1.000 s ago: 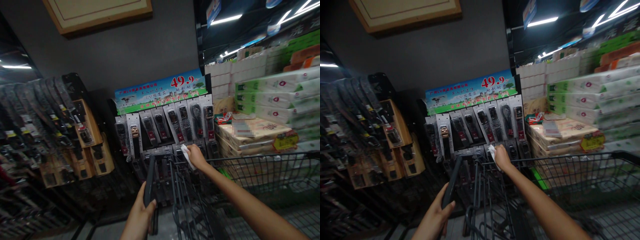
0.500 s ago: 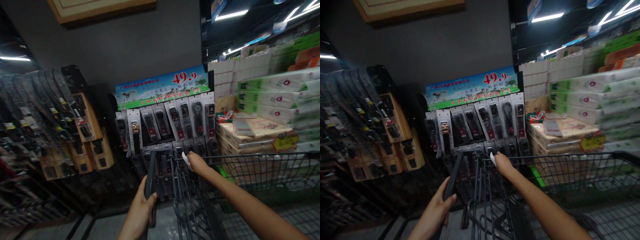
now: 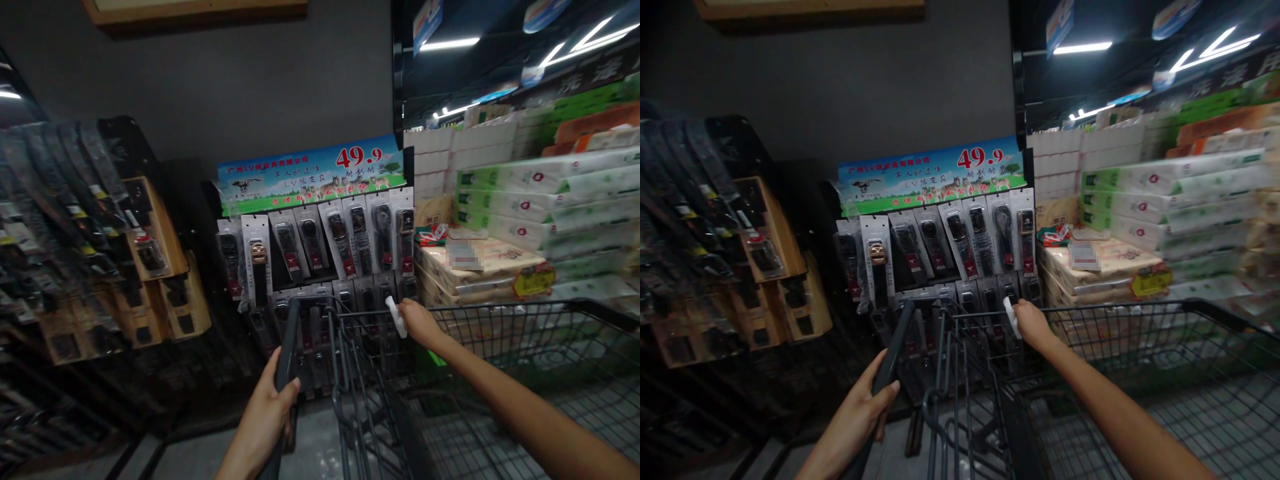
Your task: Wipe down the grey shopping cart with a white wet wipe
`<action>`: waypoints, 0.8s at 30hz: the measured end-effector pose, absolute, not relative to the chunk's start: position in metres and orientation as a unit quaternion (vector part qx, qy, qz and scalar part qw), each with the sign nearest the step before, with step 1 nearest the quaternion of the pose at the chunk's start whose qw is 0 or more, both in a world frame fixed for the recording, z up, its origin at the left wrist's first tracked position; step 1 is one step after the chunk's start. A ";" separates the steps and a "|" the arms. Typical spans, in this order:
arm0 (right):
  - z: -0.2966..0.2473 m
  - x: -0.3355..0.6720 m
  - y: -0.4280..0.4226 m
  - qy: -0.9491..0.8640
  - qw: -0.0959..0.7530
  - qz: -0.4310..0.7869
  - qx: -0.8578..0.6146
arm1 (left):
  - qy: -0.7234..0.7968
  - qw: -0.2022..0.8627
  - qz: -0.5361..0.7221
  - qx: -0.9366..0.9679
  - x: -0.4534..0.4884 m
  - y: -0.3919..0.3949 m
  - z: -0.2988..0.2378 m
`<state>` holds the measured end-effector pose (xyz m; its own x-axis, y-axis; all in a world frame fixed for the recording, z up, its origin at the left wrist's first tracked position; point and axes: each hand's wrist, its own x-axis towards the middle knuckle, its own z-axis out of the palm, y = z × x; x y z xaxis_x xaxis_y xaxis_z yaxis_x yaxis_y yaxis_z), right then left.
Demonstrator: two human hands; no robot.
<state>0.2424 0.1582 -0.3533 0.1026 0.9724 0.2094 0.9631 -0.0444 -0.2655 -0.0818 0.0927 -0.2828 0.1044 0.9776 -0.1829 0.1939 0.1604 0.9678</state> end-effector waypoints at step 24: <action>-0.370 0.140 0.163 -0.589 0.470 0.373 -0.541 | 0.549 0.525 0.368 0.537 -0.080 0.095 -0.282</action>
